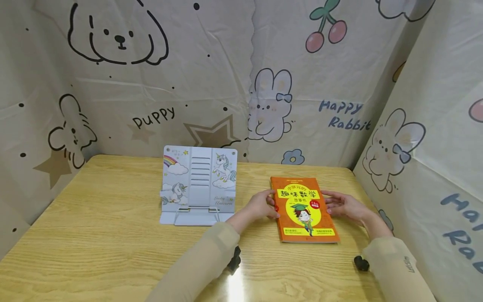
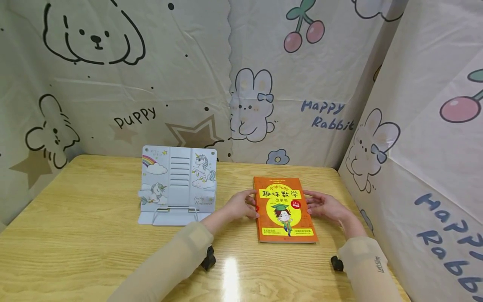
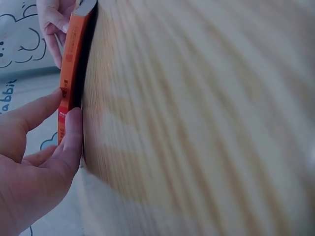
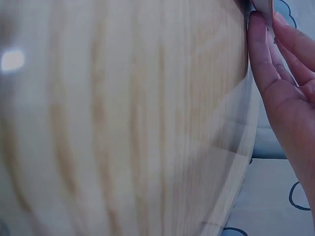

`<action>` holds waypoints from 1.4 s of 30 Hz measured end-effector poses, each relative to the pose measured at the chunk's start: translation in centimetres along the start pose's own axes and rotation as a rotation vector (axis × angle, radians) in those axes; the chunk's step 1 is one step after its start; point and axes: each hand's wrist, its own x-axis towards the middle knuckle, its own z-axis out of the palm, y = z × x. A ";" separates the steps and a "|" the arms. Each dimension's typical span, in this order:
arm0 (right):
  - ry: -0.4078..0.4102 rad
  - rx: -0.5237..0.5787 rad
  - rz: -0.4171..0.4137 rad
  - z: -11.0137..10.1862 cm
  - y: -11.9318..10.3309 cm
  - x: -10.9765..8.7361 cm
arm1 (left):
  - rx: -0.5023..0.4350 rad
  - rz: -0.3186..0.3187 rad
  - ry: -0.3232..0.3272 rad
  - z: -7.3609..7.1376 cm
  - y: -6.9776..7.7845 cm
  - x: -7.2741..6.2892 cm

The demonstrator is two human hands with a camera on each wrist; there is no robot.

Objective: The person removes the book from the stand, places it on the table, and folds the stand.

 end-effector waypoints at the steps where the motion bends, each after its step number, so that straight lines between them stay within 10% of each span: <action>1: 0.006 0.008 0.007 0.0 0.0 0.0 | 0.020 0.002 -0.001 0.0 0.0 0.0; 15: 0.004 0.005 0.022 0.3 -0.4 0.0 | 0.345 0.058 0.050 -0.1 0.5 -0.5; 42: -0.014 -0.276 0.019 1.5 -6.2 -2.8 | 0.316 0.111 -0.003 -4.0 2.8 -3.9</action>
